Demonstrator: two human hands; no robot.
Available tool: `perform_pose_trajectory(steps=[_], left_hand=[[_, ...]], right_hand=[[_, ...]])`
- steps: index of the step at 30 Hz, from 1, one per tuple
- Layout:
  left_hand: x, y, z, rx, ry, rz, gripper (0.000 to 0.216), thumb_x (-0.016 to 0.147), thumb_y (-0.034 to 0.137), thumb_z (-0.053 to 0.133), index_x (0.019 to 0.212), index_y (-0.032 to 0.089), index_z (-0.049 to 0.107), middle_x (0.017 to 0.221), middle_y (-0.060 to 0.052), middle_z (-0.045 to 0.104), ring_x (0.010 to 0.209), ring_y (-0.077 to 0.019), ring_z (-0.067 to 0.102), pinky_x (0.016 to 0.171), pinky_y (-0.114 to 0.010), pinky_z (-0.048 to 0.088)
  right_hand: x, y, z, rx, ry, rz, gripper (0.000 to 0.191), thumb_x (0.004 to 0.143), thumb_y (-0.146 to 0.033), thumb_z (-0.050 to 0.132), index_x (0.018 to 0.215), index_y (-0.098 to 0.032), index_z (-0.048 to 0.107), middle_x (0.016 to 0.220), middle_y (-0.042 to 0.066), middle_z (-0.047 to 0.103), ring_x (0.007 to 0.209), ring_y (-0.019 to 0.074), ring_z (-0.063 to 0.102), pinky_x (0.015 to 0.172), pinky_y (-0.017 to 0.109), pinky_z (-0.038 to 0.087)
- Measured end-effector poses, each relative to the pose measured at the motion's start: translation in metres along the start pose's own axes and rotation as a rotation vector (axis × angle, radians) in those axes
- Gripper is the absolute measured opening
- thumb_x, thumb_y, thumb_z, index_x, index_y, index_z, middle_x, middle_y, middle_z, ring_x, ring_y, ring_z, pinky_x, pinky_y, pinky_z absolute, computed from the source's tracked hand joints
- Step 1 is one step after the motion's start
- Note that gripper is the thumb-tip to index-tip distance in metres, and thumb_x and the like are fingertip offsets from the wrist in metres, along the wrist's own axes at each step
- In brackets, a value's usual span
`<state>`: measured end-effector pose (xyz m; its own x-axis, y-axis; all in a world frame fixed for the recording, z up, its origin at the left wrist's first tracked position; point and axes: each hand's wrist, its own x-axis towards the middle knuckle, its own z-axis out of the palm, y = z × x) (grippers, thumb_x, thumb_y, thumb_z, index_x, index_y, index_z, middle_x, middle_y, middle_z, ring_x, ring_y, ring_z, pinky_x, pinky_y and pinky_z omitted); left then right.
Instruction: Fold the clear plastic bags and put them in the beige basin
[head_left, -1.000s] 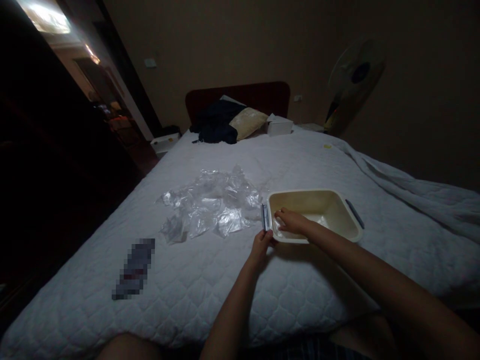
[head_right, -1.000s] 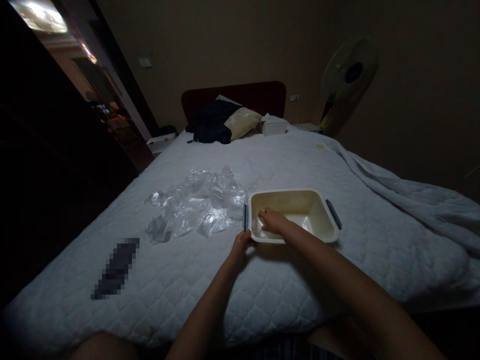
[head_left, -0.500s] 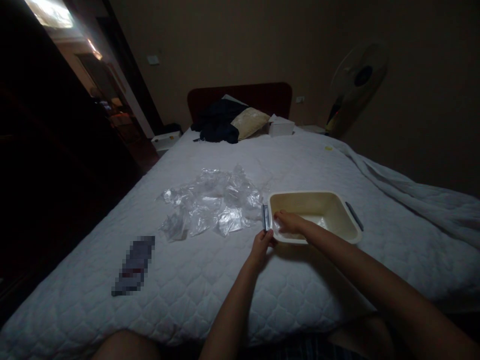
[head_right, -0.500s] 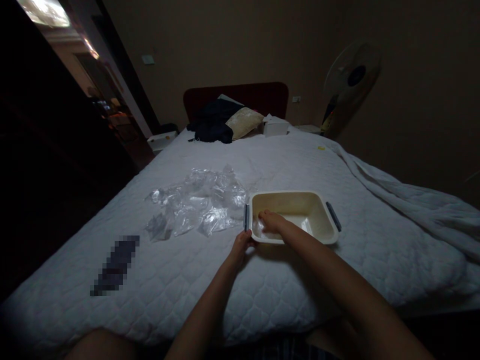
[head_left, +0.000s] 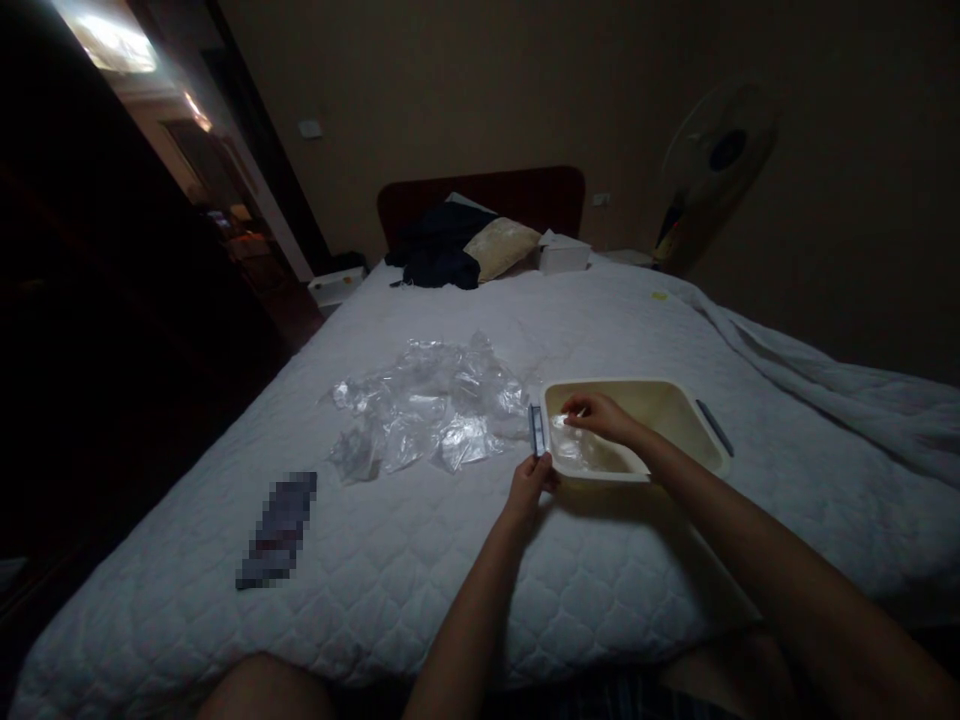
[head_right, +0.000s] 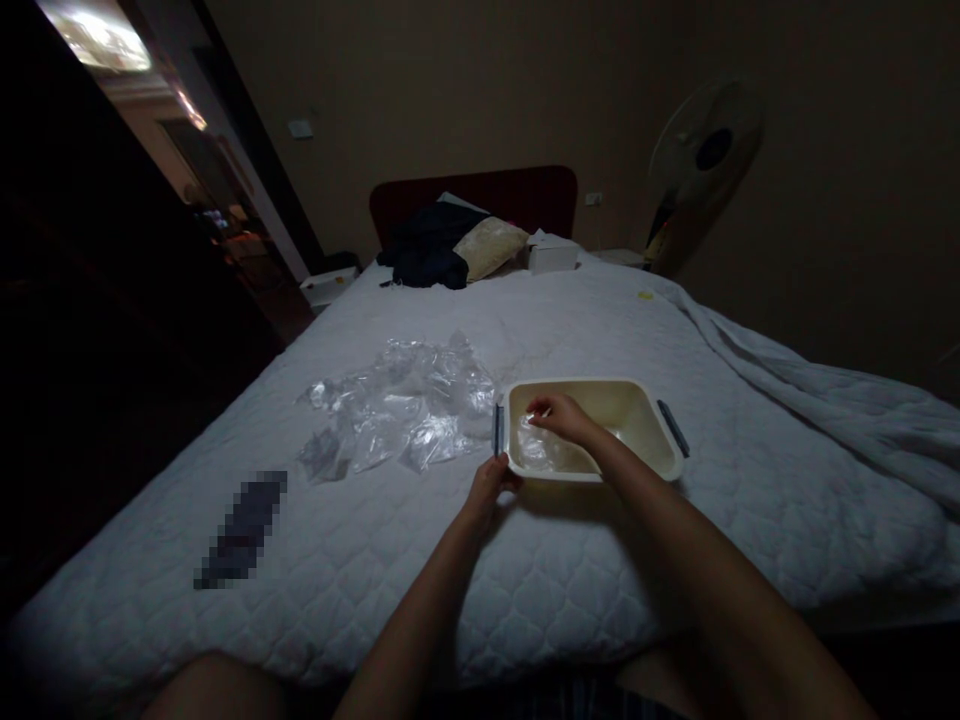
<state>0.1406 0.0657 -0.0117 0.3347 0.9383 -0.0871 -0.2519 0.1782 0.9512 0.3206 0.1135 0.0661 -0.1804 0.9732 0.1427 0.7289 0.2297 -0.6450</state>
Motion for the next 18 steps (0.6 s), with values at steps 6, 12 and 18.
perform_pose_trajectory(steps=[6, 12, 18], left_hand=[[0.004, 0.010, 0.004, 0.053, 0.009, -0.018, 0.055, 0.061, 0.068, 0.049, 0.063, 0.014, 0.054, 0.057, -0.002, 0.054, 0.050, -0.0099, 0.049, 0.052, -0.023, 0.037], [0.001, 0.033, -0.010, 0.272, -0.004, 0.157, 0.054, 0.075, 0.063, 0.032, 0.059, 0.016, 0.052, 0.058, -0.003, 0.053, 0.055, -0.0125, 0.050, 0.056, -0.024, 0.038], [-0.029, 0.061, -0.086, 0.732, 0.232, 0.390, 0.025, 0.079, 0.036, 0.044, 0.063, 0.018, 0.051, 0.064, 0.000, 0.050, 0.064, -0.0137, 0.048, 0.062, -0.024, 0.037]], right_hand=[[-0.004, -0.017, -0.005, -0.048, 0.066, -0.033, 0.016, 0.073, -0.021, 0.051, 0.081, -0.014, 0.063, 0.076, 0.006, 0.066, 0.069, 0.0157, 0.059, 0.062, 0.025, 0.044], [-0.005, -0.073, 0.001, -0.229, 0.282, -0.109, 0.024, 0.079, -0.020, 0.044, 0.098, -0.015, 0.058, 0.086, 0.007, 0.063, 0.073, 0.0154, 0.057, 0.069, 0.025, 0.043], [-0.009, -0.123, 0.026, -0.362, 0.251, -0.348, 0.024, 0.080, -0.017, 0.041, 0.099, -0.013, 0.056, 0.093, 0.010, 0.059, 0.089, 0.0195, 0.053, 0.080, 0.029, 0.040]])
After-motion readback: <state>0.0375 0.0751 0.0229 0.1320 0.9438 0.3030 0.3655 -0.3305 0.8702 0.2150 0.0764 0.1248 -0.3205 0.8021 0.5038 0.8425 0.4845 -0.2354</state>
